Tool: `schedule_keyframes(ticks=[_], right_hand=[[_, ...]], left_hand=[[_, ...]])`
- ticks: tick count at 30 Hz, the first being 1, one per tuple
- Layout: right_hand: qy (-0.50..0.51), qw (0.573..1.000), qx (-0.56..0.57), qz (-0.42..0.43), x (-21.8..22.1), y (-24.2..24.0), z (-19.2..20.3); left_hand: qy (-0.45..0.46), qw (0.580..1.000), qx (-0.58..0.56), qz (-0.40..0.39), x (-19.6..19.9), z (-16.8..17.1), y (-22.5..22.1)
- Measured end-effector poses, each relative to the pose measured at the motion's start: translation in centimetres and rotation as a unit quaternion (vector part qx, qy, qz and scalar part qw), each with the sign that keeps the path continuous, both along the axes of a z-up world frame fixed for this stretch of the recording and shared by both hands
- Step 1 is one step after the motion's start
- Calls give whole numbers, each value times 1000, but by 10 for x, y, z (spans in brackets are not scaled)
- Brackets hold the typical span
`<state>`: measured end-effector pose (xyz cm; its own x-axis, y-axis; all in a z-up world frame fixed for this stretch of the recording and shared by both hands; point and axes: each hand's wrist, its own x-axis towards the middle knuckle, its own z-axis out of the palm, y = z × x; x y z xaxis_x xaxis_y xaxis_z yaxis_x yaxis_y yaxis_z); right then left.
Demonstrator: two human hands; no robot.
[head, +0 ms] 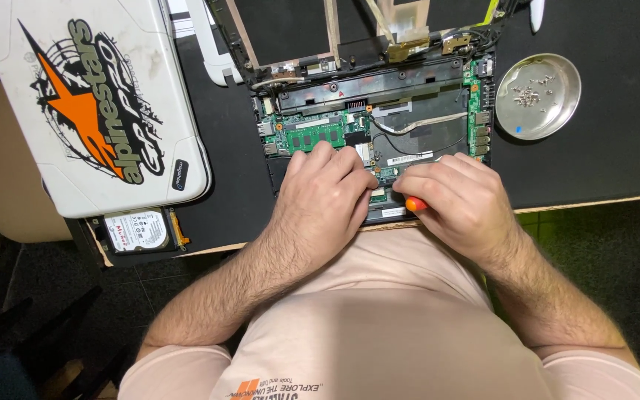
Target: The person is using a screwdriver to remove screws from a laptop's internal components and then detaching a small circuit board.
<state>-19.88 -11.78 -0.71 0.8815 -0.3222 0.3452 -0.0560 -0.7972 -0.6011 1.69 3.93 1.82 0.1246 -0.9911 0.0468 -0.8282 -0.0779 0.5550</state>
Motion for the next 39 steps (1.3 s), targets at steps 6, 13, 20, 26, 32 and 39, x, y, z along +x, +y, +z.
schedule_keyframes(ticks=[6, 13, 20, 26, 32, 39], right_hand=[[-5, 1000, -13, 2, 0, -3, 1], [-10, 1000, -12, 4, 3, -3, 4], [9, 1000, -15, 6, 2, -4, 5], [15, 998, -68, 8, 13, -2, 12], [33, 991, -129, 19, 19, -1, 11], [46, 986, -159, 28, 20, 1, 13]], left_hand=[[-2, 1000, -11, -2, 1, 0, 1], [-1, 1000, -19, -13, 3, 3, 2], [-5, 999, -35, -10, 0, -3, 5], [-20, 998, -56, -5, -5, -7, 7], [-27, 995, -91, 10, -6, -9, 9], [-52, 992, -112, 15, -10, -17, 12]])
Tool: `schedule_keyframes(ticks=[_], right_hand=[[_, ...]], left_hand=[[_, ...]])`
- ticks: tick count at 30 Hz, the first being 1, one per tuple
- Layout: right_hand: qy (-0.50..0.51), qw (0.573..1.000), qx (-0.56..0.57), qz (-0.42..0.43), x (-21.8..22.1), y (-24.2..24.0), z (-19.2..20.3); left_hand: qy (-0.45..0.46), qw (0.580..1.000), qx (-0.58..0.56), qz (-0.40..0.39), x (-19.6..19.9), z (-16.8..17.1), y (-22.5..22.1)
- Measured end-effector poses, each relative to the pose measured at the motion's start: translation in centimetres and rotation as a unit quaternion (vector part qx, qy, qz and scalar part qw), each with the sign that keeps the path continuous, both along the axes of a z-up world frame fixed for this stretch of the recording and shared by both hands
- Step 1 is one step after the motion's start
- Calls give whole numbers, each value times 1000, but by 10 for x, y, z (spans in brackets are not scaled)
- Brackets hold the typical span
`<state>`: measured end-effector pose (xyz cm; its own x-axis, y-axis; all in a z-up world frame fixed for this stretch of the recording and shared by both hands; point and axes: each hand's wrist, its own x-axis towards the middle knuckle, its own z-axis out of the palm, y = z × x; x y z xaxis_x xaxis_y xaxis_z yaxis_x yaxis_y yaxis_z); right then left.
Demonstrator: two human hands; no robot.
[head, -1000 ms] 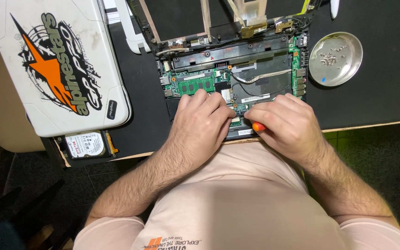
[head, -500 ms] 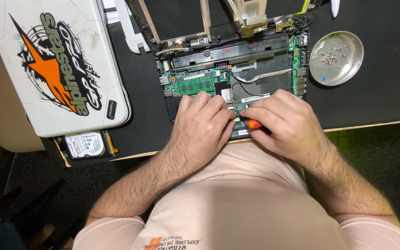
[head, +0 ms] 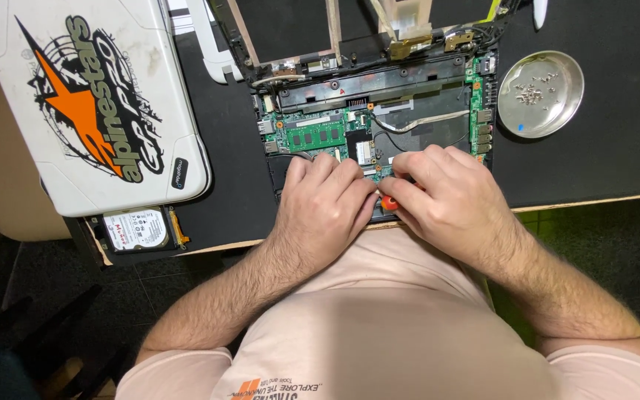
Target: The person is using a screwdriver to remove screws from a laptop's internal components and then detaching a small circuit board.
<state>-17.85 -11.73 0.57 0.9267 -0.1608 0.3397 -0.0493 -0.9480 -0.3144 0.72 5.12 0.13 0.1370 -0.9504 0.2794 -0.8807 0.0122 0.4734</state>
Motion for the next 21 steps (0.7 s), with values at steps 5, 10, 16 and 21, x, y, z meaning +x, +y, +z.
schedule_keyframes(ticks=[5, 10, 16, 21], right_hand=[[-20, 1000, -2, 9, -1, 2, -12], [-34, 999, -8, 18, 2, 6, -10], [-32, 999, -9, -3, 0, 9, 1], [-59, 984, 164, -27, -23, 11, 24]], left_hand=[[-21, 1000, -19, -2, -7, -16, 5], [-35, 999, -25, -8, -9, -22, 6], [-32, 999, -40, -8, -6, -7, 4], [10, 999, -37, 1, -1, 6, 4]])
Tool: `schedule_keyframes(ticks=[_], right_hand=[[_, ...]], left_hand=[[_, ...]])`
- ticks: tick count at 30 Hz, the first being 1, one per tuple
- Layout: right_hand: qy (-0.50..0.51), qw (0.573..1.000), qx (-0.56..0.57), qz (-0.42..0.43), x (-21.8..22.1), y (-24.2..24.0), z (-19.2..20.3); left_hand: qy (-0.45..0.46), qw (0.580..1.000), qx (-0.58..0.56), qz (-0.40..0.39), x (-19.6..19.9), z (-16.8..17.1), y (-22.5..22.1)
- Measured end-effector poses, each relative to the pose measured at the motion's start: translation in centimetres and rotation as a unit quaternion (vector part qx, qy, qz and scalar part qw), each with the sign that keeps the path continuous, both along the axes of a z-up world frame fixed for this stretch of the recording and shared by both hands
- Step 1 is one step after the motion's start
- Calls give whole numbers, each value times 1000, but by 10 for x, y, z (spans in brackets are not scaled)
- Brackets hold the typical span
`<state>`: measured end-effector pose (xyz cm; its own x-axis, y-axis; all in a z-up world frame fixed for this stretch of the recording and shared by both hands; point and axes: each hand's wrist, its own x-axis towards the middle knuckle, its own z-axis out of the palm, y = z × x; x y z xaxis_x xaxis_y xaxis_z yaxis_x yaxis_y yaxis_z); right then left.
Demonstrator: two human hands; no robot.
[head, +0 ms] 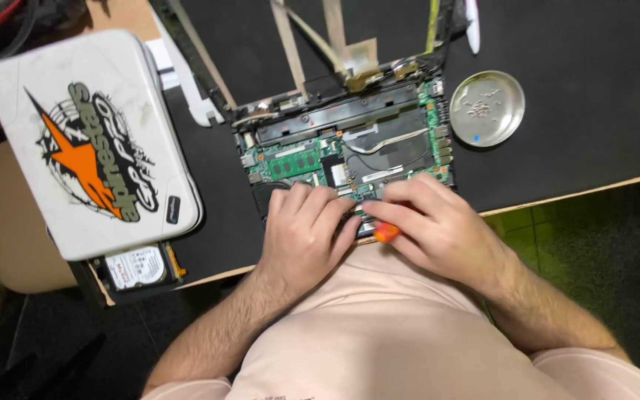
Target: The person is using a screwdriver to remove screws from a laptop's internal components and then detaching a small circuit board.
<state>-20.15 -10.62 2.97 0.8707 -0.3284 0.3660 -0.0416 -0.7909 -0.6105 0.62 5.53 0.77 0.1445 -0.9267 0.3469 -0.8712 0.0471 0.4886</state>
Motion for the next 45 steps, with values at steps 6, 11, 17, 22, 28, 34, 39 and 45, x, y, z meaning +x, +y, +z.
schedule_keyframes(ticks=[6, 11, 17, 22, 28, 34, 39, 45], right_hand=[[-76, 970, 165, -159, -73, -24, -42], [-57, 950, 176, -253, -96, -25, -48], [-127, 937, 225, -235, -82, -34, -47], [-172, 934, 226, -219, -80, -43, -58], [-132, 943, 220, -213, -85, -43, -72], [-137, 963, 129, -193, -76, -45, -77], [-128, 964, 104, -207, -75, -46, -84], [-126, 966, 83, -208, -77, -45, -88]], left_hand=[[13, 999, -31, -1, 21, -5, 1], [-34, 999, -41, -3, 38, 5, 4], [-21, 997, -75, 24, 45, -14, 16], [4, 996, -84, 35, 48, -17, 20], [5, 997, -66, 31, 49, -23, 23], [-1, 999, -32, -24, 28, 1, 3], [-39, 996, -39, -69, 14, -6, -12], [-44, 996, -21, -72, 13, -14, -13]])
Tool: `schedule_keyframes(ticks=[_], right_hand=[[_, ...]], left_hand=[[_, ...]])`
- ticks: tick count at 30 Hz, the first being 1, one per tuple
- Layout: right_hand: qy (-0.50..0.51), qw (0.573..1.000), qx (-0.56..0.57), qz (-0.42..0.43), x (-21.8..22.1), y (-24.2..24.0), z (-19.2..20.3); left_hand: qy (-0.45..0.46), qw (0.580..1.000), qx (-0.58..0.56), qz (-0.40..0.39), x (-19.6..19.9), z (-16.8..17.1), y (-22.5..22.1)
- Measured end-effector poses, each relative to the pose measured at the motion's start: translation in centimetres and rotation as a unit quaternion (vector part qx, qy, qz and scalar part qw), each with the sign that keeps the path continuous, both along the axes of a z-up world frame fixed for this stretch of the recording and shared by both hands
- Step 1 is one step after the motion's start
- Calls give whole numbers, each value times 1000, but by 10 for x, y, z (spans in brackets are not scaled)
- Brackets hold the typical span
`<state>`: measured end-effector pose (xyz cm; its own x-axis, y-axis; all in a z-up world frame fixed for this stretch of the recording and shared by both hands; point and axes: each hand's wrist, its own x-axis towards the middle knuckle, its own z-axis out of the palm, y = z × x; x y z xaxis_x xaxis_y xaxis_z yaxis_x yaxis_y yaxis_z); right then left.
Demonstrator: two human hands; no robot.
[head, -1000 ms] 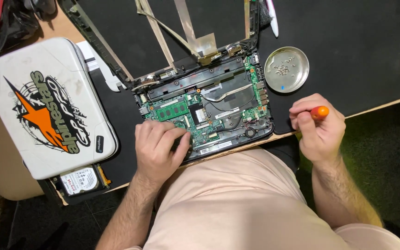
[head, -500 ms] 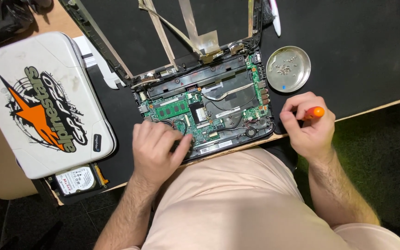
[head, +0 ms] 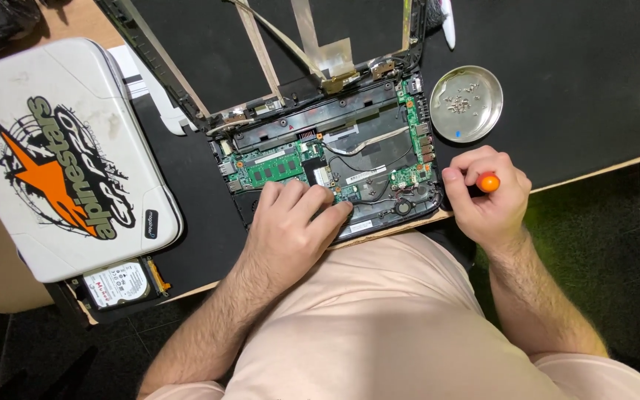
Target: The person is using a screwdriver to remove screws from a laptop's internal components and then detaching a small circuit board.
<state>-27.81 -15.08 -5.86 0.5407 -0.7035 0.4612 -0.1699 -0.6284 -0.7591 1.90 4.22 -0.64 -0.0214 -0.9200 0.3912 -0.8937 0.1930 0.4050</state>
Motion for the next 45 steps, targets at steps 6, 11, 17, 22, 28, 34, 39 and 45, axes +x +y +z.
schedule_keyframes(ticks=[6, 11, 17, 22, 28, 34, 39, 45], right_hand=[[9, 1000, -15, 6, 0, -1, -1], [10, 1000, -19, 6, 0, 0, -1], [8, 1000, -17, 2, -2, -1, -3], [11, 1000, -15, 2, -2, -1, -4], [14, 1000, -13, -1, -3, -1, -4], [-3, 1000, -9, 4, 0, -3, 2], [-68, 996, 56, -21, 4, 7, 25], [-116, 970, 207, 54, 18, 16, 36]], left_hand=[[-60, 998, -14, -11, -1, 1, 0], [-98, 995, -24, -20, -3, 7, 0], [-115, 993, -34, -19, -4, -1, 4], [-116, 993, -23, -15, -6, 2, 5], [-105, 994, -9, 5, -10, 2, 3], [-74, 997, -19, 11, -13, 6, -6], [-47, 999, 10, -21, -12, 28, -17], [-32, 999, 8, -13, -25, 21, -39]])
